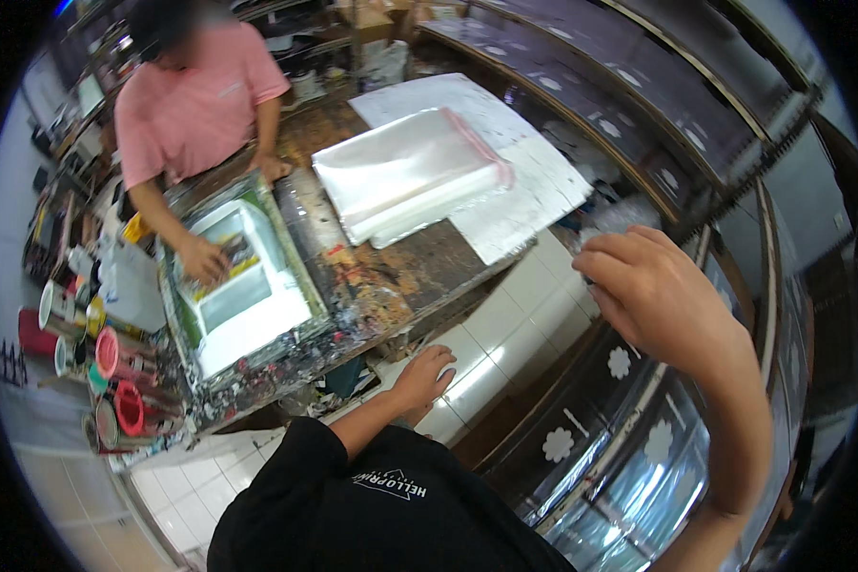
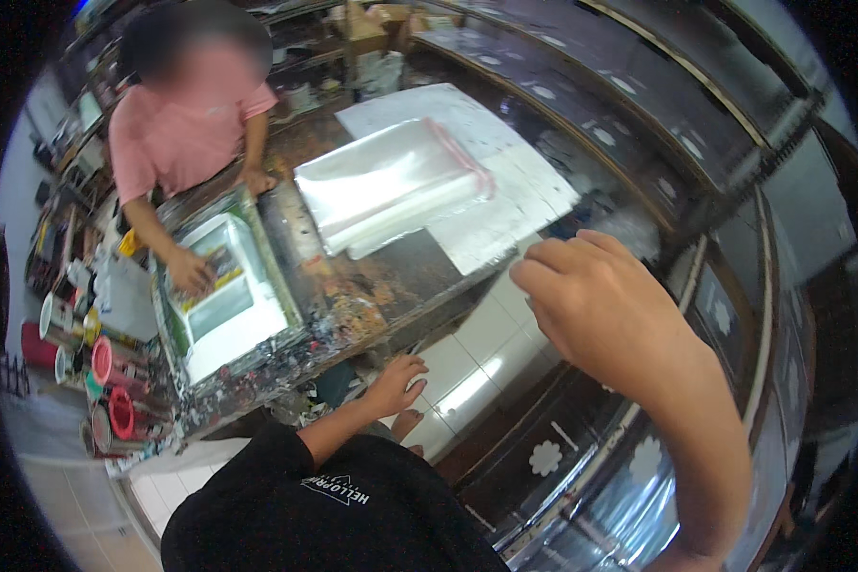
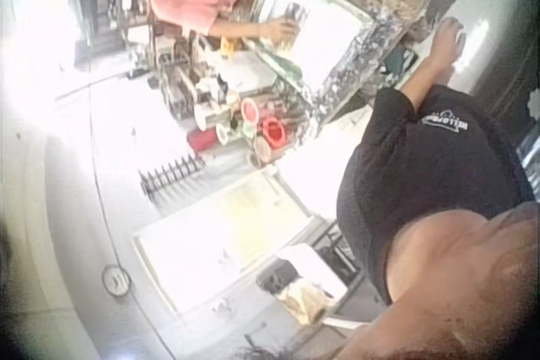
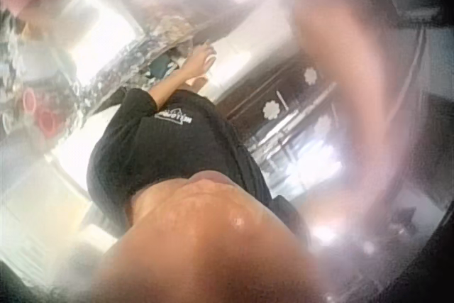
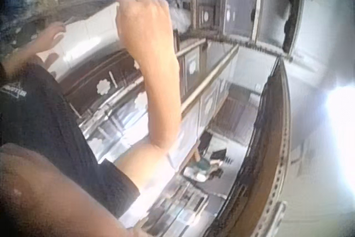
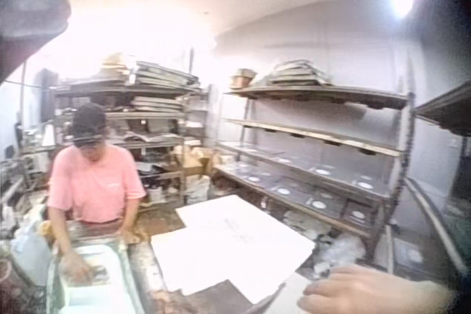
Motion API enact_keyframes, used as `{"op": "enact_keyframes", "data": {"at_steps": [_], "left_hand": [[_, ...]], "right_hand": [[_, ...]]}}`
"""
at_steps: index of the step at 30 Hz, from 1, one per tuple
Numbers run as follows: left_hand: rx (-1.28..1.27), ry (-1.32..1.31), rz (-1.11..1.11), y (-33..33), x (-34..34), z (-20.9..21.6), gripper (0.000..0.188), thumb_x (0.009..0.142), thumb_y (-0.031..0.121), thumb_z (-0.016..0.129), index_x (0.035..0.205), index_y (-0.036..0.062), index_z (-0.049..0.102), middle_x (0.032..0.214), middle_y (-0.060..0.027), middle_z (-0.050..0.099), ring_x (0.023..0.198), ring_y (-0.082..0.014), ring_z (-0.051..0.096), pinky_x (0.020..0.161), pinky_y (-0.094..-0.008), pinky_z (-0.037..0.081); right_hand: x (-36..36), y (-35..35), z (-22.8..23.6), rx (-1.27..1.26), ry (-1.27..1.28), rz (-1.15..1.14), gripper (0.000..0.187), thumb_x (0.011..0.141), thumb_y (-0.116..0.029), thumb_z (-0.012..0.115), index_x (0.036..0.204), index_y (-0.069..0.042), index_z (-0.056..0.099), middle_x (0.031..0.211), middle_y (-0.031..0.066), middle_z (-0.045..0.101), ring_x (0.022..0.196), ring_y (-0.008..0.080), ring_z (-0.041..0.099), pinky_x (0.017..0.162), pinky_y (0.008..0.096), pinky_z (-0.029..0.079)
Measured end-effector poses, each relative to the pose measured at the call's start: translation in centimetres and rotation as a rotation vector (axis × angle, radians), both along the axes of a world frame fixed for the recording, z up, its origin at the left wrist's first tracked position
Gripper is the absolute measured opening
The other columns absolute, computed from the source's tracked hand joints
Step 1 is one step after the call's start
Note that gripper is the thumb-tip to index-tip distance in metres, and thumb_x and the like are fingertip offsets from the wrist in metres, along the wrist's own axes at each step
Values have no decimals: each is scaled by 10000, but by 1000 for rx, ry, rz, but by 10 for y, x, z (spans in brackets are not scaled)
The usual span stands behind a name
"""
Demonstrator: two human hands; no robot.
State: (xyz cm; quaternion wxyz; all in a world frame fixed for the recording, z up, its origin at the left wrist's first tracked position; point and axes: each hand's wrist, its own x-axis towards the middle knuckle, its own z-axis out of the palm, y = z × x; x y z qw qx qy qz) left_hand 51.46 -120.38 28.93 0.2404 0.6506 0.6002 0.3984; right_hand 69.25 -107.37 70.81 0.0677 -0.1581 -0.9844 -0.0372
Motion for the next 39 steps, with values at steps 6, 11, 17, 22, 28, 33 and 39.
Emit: {"op": "enact_keyframes", "data": {"at_steps": [6,11,17,22,28,33,39], "left_hand": [[8,157,233,10,-41,21,365,887,154,655,1218,11,600,1349,-206,516,1289,-388,466,1074,-462,403],[-10,386,294,25,-54,23,503,874,151,657,1330,-11,520,1475,-268,400,1411,-438,328,1170,-541,259],[-92,609,244,35,-54,15,697,823,214,702,1426,-12,434,1517,-271,356,1435,-424,302,1181,-571,198],[-109,703,219,41,-54,8,746,818,270,707,1435,-30,414,1517,-296,343,1437,-438,293,1178,-575,196],[-137,730,184,43,-54,12,755,842,291,691,1455,-28,390,1534,-294,317,1457,-439,259,1184,-575,181],[-161,668,173,44,-56,10,764,862,315,680,1472,-27,371,1553,-292,283,1471,-432,231,1192,-568,166],[-151,550,164,43,-62,12,727,883,316,666,1474,0,385,1561,-263,284,1473,-425,223,1195,-562,166]], "right_hand": [[-18,77,-126,-793,503,-173,243,937,-75,611,1166,3,637,1107,126,690,982,208,673,880,352,519],[23,56,-336,-1384,900,-752,289,1007,-207,591,1185,19,620,1052,95,670,944,183,652,869,320,515],[122,-68,-527,-1662,784,-1195,66,968,-121,572,1022,-93,597,910,47,652,779,176,663,633,295,534],[152,-137,-565,-1760,808,-1501,105,932,-46,596,1034,-68,590,886,62,635,772,199,653,682,358,560],[150,-120,-598,-1864,919,-1447,167,919,-25,580,1074,-83,560,917,77,620,795,227,651,706,362,554],[127,-60,-568,-1760,805,-1444,193,914,-54,585,1092,-110,539,940,64,622,826,231,657,706,366,547],[115,-19,-566,-1747,834,-1378,186,913,-63,585,1085,-119,542,931,51,640,803,192,657,713,347,547]]}}
